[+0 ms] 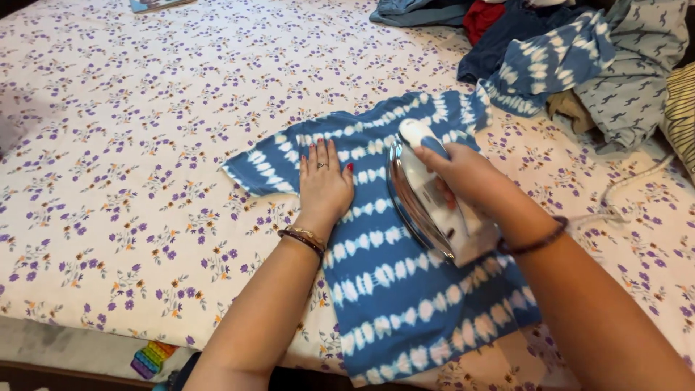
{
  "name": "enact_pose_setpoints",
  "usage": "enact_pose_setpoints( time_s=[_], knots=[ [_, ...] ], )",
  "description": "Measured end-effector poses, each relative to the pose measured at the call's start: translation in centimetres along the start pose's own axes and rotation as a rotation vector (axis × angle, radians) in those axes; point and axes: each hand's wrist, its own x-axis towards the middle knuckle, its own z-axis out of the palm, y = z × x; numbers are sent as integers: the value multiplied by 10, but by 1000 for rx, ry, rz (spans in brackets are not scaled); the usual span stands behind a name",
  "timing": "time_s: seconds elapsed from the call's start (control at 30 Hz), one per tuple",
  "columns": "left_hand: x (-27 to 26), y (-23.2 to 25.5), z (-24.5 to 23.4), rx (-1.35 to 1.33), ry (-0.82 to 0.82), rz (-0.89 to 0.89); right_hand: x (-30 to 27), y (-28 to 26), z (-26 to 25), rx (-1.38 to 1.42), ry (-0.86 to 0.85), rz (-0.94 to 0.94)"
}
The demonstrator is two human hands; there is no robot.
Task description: Ironing a blue and white patterned shirt on a bed.
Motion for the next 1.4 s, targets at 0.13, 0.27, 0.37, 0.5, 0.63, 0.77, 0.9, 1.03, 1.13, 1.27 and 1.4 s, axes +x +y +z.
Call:
enact_pose_setpoints(
  time_s=[0.13,0.27,0.37,0.5,0.63,0.77,0.9,1.03,1.13,1.27,1.4],
  knots=[
    [-4,15,-33,-201,171,97,64,-6,6,32,65,-46],
    [-10,22,-61,-213,411,199,124,-7,9,127,55,-164],
    [-4,5,-46,-65,277,94,132,-12,6,18,47,-125],
    [9,-24,1,70,-56,-45,95,-13,-5,-130,91,-68],
    [7,-27,5,97,-22,-14,42,-9,-29,-209,73,83],
    [12,-11,-9,79,-10,-30,30,18,-56,-167,102,113],
    [28,40,-35,-87,82,137,42,33,-55,20,82,-3],
    [95,77,-7,-357,102,180,38,17,-42,-36,163,1],
    [151,81,33,-463,85,171,46,26,-46,39,161,-33],
    [197,70,64,-492,-37,79,48,27,-50,13,163,-30],
    [238,57,82,-414,-259,52,58,35,-52,119,111,-28]
  ],
)
